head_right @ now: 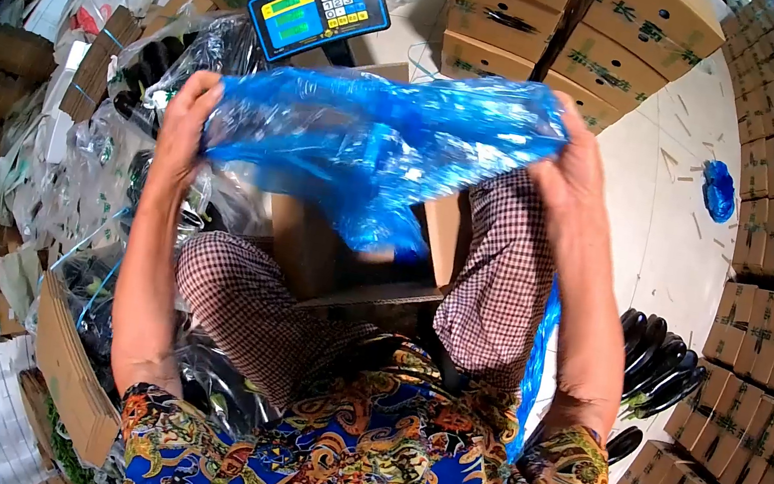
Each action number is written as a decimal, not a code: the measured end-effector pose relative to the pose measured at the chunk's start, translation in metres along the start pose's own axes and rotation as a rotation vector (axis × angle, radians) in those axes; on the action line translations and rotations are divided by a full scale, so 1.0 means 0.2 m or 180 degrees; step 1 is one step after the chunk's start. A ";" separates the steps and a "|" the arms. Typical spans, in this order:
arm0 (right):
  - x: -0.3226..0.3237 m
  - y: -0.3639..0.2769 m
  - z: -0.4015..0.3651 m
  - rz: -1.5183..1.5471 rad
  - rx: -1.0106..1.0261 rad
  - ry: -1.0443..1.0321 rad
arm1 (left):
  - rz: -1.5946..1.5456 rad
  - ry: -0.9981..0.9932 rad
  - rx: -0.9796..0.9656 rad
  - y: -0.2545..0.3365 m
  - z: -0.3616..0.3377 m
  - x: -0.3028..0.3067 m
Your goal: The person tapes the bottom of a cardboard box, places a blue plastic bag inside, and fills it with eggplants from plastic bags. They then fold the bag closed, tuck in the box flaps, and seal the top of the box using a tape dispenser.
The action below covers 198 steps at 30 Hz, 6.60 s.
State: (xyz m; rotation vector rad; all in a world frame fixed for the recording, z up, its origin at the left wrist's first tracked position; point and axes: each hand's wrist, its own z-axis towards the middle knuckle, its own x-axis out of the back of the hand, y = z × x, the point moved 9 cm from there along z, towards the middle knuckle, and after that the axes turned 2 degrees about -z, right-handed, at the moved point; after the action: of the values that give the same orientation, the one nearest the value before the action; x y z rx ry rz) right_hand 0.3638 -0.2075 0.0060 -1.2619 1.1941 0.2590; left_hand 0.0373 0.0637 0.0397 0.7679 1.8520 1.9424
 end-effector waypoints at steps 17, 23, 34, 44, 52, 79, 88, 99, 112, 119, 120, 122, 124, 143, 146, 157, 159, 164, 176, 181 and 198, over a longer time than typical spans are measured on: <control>0.61 -0.47 0.26 -0.1493 -0.0608 -0.1009 | -0.0092 0.0994 0.0095 -0.31 -0.18 0.49; 0.42 -0.44 0.23 -0.4748 -0.0170 0.1080 | -0.0630 0.0938 0.0197 -0.37 -0.07 0.42; -0.53 0.26 0.24 -0.6861 0.2314 -0.2177 | -0.1039 0.0965 0.0484 -0.51 0.03 0.34; -0.40 0.42 0.59 -0.5573 0.0227 -0.1796 | -0.1091 0.0759 0.0765 -0.57 0.06 0.29; -0.48 0.23 0.65 -0.5316 -0.0428 -0.1673 | -0.1186 0.0979 0.1032 -0.64 0.09 0.33; -0.35 0.84 0.17 -0.6722 0.0596 -0.2787 | 0.1372 0.0332 0.0123 -0.28 -0.08 0.24; -0.70 0.63 -0.17 -0.5463 0.0505 -0.3007 | 0.2039 -0.1667 -0.1616 0.01 -0.22 -0.54; -0.42 0.51 -0.68 -0.6747 -0.0420 -0.3722 | 0.2528 -0.2820 -0.1054 0.03 -0.92 -0.51; 0.24 0.82 -0.80 -0.7997 -0.0871 -0.3697 | 0.3450 -0.1615 -0.1563 -0.59 -1.17 -0.69; 0.35 1.14 -0.73 -0.7449 -0.1752 -0.3160 | 0.3735 -0.2645 -0.0800 -0.66 -1.25 -0.62; 0.35 1.15 -0.75 -0.7418 -0.1688 -0.3212 | 0.3519 -0.2899 -0.0646 -0.61 -1.25 -0.62; 0.32 1.15 -0.79 -0.7436 -0.1417 -0.3381 | 0.3090 -0.3395 -0.0301 -0.47 -1.25 -0.58; 0.23 1.12 -0.82 -0.7407 -0.0717 -0.3548 | 0.1962 -0.3219 -0.0027 -0.26 -1.15 -0.49; -0.48 0.45 -0.26 -0.6656 0.0253 -0.1739 | -0.0264 -0.1631 0.2064 -1.02 -0.56 -0.01; 0.06 0.60 0.10 -0.6623 -0.1186 -0.0755 | -0.0901 -0.1469 0.2028 -1.07 -0.57 -0.06; -0.31 0.70 0.00 -0.8776 -0.1790 -0.1783 | -0.1065 -0.1105 0.2475 -1.23 -0.64 -0.08; -0.41 0.79 -0.02 -0.7981 -0.1102 -0.2492 | -0.0689 -0.1160 0.2198 -1.38 -0.65 -0.02; -0.06 1.27 -0.15 -0.5396 -0.1020 -0.4333 | -0.0622 -0.0388 0.1870 -1.27 -0.63 0.03; 0.14 1.60 -0.28 -0.7002 -0.2408 -0.4285 | 0.1175 -0.0574 -0.1262 -0.16 -0.32 -0.15; 0.18 1.48 -0.48 -0.6436 -0.1908 -0.4404 | 0.3590 -0.2750 -0.2083 -0.34 -0.22 -0.87; 0.48 1.36 -0.48 -0.5946 -0.1198 -0.4585 | 0.3837 0.0011 -0.3026 0.10 0.18 -0.56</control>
State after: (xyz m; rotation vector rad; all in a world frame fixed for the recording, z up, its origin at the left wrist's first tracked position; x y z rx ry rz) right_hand 0.1558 -0.2300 -0.2150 -1.4652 -1.3956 -0.0856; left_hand 0.1494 0.0253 0.0436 1.6336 0.0964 2.9894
